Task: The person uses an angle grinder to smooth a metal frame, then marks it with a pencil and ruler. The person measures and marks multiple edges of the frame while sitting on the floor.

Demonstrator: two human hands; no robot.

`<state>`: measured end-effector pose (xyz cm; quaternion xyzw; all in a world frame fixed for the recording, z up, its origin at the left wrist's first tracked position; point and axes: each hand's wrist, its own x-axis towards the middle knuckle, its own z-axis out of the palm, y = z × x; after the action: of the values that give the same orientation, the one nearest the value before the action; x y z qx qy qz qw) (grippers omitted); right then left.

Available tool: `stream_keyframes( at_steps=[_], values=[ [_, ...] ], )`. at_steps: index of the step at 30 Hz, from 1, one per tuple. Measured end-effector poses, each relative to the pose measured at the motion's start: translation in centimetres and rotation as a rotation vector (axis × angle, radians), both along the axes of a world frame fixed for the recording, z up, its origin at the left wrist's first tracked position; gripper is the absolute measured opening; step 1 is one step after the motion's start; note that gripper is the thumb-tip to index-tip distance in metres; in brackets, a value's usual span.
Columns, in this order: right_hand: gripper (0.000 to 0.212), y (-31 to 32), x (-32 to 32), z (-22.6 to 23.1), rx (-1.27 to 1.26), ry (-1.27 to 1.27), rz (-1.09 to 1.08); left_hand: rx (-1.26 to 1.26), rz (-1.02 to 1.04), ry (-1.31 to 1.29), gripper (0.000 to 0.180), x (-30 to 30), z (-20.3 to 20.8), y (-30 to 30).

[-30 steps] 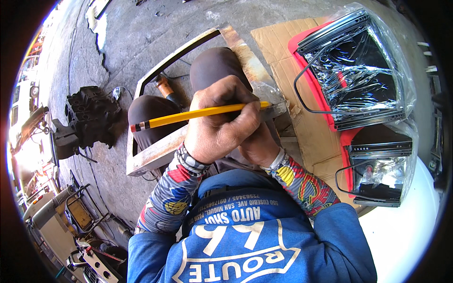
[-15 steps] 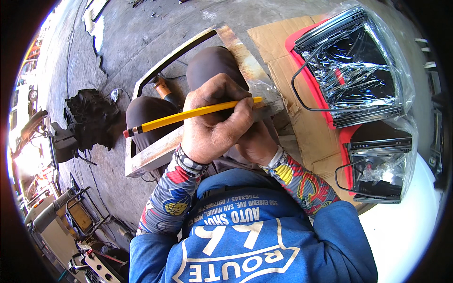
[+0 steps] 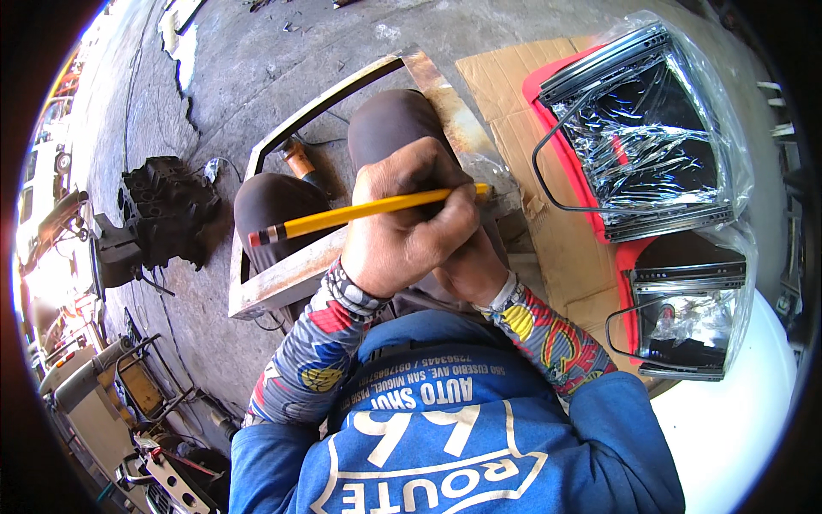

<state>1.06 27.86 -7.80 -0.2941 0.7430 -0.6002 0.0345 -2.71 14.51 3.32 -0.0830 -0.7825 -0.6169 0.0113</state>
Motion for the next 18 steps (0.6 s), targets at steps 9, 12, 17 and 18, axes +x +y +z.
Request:
stream_keyframes(
  at_steps=[9, 12, 17, 18],
  values=[
    [0.040, 0.55, -0.38, -0.04, 0.081, 0.123, 0.035, -0.015, 0.089, -0.095, 0.008, -0.36, 0.22, 0.52],
    [0.039, 0.04, 0.03, -0.26, 0.043, -0.025, -0.009, -0.017, 0.068, -0.082, 0.007, -0.36, 0.36, 0.36],
    [0.044, 0.42, -0.22, 0.40, 0.073, 0.074, 0.025, 0.019, 0.031, -0.035, 0.008, -0.45, -0.15, 0.16],
    [0.046, 0.31, -0.17, 0.67, -0.033, -0.132, 0.013, 0.113, 0.016, -0.066, 0.008, -0.29, -0.21, 0.01]
  ],
)
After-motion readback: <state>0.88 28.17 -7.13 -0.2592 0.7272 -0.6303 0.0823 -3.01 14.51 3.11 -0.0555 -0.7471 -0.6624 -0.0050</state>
